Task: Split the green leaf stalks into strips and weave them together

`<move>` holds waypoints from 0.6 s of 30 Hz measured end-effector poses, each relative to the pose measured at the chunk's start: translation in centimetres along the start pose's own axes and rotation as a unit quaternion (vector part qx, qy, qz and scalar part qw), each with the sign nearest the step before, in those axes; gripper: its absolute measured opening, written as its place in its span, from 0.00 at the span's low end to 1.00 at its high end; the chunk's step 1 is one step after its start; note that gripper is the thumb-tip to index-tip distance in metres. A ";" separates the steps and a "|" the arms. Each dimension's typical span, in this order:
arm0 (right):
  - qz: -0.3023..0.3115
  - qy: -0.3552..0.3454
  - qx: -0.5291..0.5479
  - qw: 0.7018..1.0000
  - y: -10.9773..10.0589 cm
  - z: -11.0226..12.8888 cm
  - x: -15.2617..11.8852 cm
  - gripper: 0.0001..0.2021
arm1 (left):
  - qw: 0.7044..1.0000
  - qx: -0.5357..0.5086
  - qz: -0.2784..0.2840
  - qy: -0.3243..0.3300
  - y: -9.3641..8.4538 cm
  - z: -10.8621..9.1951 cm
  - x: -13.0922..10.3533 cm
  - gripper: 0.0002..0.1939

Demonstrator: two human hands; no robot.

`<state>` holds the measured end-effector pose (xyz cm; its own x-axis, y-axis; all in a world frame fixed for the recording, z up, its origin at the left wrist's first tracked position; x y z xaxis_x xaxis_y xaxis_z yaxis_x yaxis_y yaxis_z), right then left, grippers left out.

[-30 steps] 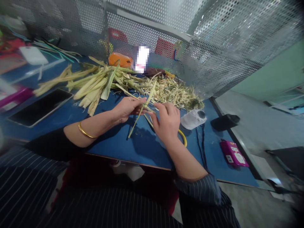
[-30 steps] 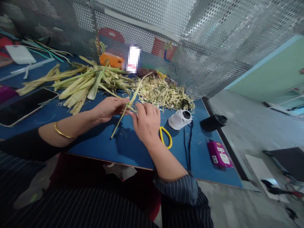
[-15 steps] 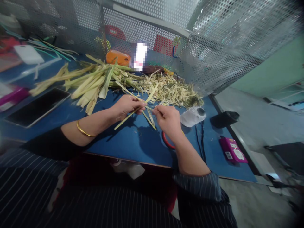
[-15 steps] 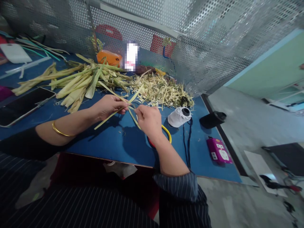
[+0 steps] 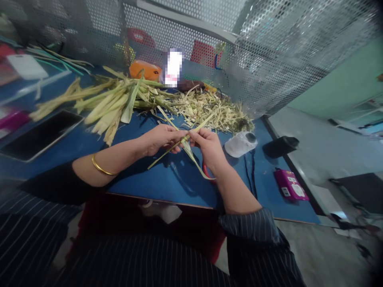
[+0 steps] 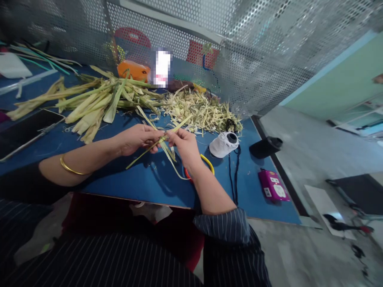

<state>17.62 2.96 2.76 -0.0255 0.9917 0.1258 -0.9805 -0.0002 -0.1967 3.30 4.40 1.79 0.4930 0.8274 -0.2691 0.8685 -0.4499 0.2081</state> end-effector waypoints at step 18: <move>-0.083 0.013 0.050 0.995 -0.8 -1.0 0.4 0.11 | 0.997 0.056 0.019 0.050 0.6 -0.4 -0.4 0.14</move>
<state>18.56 3.46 1.99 0.1428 0.9820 0.1235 -0.9851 0.1531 -0.0781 3.62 3.90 2.38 0.5233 0.8355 -0.1676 0.8521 -0.5119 0.1087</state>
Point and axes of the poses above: each hand's wrist, its own x-axis towards the middle knuckle, its own y-axis out of the palm, z = x × y, the point moved 6 cm from there along x, towards the middle knuckle, and after that the axes turned 8 degrees about -x, right-handed, at the moved point
